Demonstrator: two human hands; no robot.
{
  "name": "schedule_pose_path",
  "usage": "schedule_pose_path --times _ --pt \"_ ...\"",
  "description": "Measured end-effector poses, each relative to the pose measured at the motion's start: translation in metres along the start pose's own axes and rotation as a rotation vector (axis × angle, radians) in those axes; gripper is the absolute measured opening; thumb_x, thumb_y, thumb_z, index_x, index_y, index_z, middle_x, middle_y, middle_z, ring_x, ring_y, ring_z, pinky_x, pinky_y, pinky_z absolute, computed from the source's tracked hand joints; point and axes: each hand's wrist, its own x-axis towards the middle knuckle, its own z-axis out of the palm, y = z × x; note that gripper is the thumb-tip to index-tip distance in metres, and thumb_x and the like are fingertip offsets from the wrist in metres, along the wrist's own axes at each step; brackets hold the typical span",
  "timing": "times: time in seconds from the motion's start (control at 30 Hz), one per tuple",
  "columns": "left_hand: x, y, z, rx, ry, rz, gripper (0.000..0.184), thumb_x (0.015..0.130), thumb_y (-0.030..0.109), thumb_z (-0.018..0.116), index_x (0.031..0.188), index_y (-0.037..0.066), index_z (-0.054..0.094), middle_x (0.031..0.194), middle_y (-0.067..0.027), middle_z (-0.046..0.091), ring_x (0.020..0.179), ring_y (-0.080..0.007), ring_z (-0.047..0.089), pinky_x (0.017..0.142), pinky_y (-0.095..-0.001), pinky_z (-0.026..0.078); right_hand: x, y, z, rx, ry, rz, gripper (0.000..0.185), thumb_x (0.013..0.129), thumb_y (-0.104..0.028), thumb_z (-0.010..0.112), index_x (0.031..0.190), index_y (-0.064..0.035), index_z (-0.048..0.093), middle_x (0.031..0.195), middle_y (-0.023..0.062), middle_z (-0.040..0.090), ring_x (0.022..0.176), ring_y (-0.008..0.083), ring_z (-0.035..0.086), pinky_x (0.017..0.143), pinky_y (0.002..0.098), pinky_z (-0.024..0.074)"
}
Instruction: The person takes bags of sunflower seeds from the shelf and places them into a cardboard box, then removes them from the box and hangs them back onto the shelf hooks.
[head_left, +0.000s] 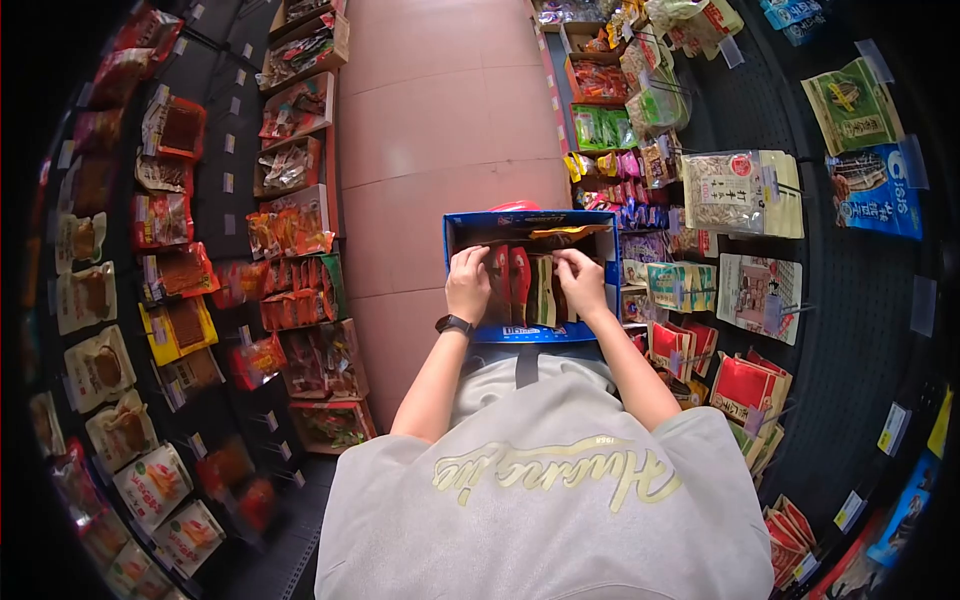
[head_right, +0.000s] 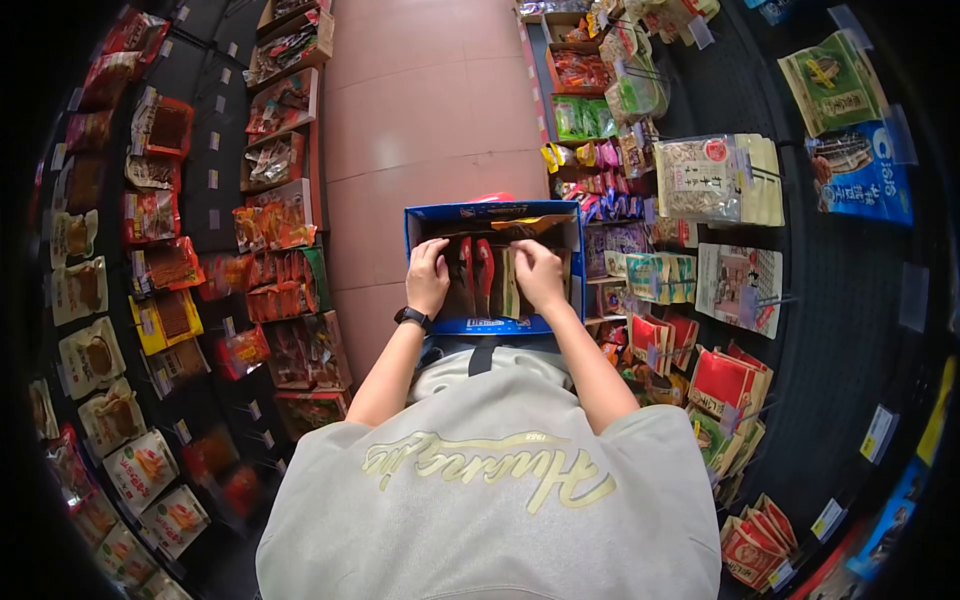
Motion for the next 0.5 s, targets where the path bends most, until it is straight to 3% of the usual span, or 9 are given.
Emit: schedule_pose_path --times 0.07,0.17,0.2,0.27,0.3,0.37,0.5 --pt "-0.001 0.002 -0.001 -0.02 0.019 0.009 0.026 0.076 -0.003 0.055 0.1 0.007 0.06 0.097 -0.0092 0.061 0.093 -0.0278 0.057 0.08 -0.0357 0.048 0.0 0.008 -0.013 -0.034 0.104 0.035 0.016 0.083 -0.011 0.056 0.094 -0.0038 0.066 0.079 0.0121 0.067 0.067 0.0181 0.064 0.062 0.0297 0.0497" --pt "-0.002 0.005 0.0 -0.072 -0.002 0.03 0.021 0.077 -0.001 0.055 0.095 0.007 0.061 0.089 -0.0098 0.062 0.085 -0.0282 0.059 0.075 -0.0366 0.048 -0.005 0.014 -0.029 -0.161 0.289 0.102 0.02 0.083 -0.013 0.055 0.097 -0.0014 0.062 0.08 0.0157 0.067 0.072 0.0263 0.065 0.067 0.0353 0.0506" --pt "-0.001 0.011 0.0 -0.07 -0.016 0.05 0.019 0.077 -0.001 0.055 0.094 0.006 0.061 0.087 -0.01 0.062 0.083 -0.0284 0.059 0.073 -0.0367 0.048 -0.011 0.02 -0.034 -0.145 0.264 0.16 0.025 0.082 -0.014 0.053 0.102 0.0009 0.058 0.087 0.0192 0.065 0.082 0.0333 0.063 0.075 0.0405 0.049" --pt "0.001 0.018 0.008 -0.064 -0.036 0.13 0.015 0.076 0.002 0.056 0.089 0.006 0.061 0.083 -0.0099 0.061 0.079 -0.0284 0.058 0.069 -0.0367 0.048 -0.029 0.039 -0.036 -0.295 0.186 0.146 0.034 0.081 -0.013 0.052 0.111 0.0022 0.05 0.099 0.0238 0.061 0.095 0.0385 0.057 0.084 0.0438 0.0444" --pt "0.001 0.023 0.013 -0.04 -0.085 0.176 0.014 0.075 0.002 0.056 0.088 0.007 0.061 0.082 -0.0098 0.061 0.078 -0.0282 0.058 0.07 -0.0365 0.048 -0.041 0.02 -0.04 -0.398 0.088 0.265 0.041 0.079 -0.012 0.051 0.117 0.0036 0.043 0.108 0.028 0.054 0.104 0.0429 0.05 0.091 0.0464 0.039" --pt "0.002 0.041 0.02 -0.016 -0.158 0.284 0.013 0.073 0.001 0.056 0.083 0.007 0.061 0.08 -0.0087 0.06 0.077 -0.027 0.057 0.07 -0.0364 0.048 -0.059 0.045 -0.034 -0.419 0.076 0.245 0.042 0.078 -0.009 0.048 0.117 0.0063 0.041 0.11 0.0297 0.05 0.105 0.0439 0.048 0.092 0.0471 0.0377" --pt "-0.009 0.062 0.055 -0.112 -0.394 0.433 0.023 0.068 -0.001 0.056 0.088 0.007 0.063 0.09 -0.0096 0.061 0.087 -0.0291 0.056 0.08 -0.0383 0.047 -0.069 0.054 -0.027 -0.383 0.079 0.296 0.045 0.077 -0.005 0.046 0.12 0.0082 0.039 0.116 0.031 0.047 0.11 0.0437 0.045 0.095 0.0445 0.0364"
